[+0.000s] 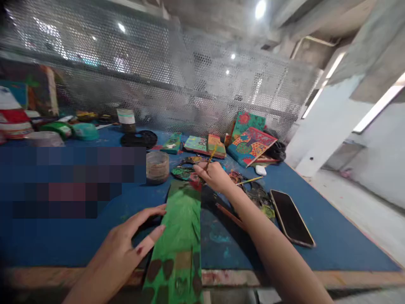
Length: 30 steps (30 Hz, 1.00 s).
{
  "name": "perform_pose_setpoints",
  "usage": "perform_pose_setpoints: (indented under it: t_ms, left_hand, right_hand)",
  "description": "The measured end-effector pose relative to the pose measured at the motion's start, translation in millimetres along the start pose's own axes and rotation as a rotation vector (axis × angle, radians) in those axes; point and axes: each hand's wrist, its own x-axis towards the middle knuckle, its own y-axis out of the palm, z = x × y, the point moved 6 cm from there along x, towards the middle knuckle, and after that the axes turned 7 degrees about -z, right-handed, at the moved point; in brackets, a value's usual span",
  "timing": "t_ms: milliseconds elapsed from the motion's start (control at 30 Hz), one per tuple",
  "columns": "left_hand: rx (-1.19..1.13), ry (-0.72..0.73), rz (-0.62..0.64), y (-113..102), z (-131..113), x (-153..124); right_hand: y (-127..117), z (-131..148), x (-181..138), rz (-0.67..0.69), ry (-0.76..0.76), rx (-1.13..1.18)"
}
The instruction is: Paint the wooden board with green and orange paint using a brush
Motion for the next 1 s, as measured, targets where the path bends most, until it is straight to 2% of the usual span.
perform_pose_setpoints:
  t_ms: [333, 1000]
  left_hand:
    - [-0.003, 0.042, -0.046, -2.6, -1.2, 0.0]
    - [0.008, 0.037, -0.030, -3.9, -2.5, -0.2]
  right_hand:
    - [-3.1, -0.9, -0.3, -0.029, -0.002, -0.018]
    - [-6.4, 4.3, 1.1, -0.044, -0.004, -0.104]
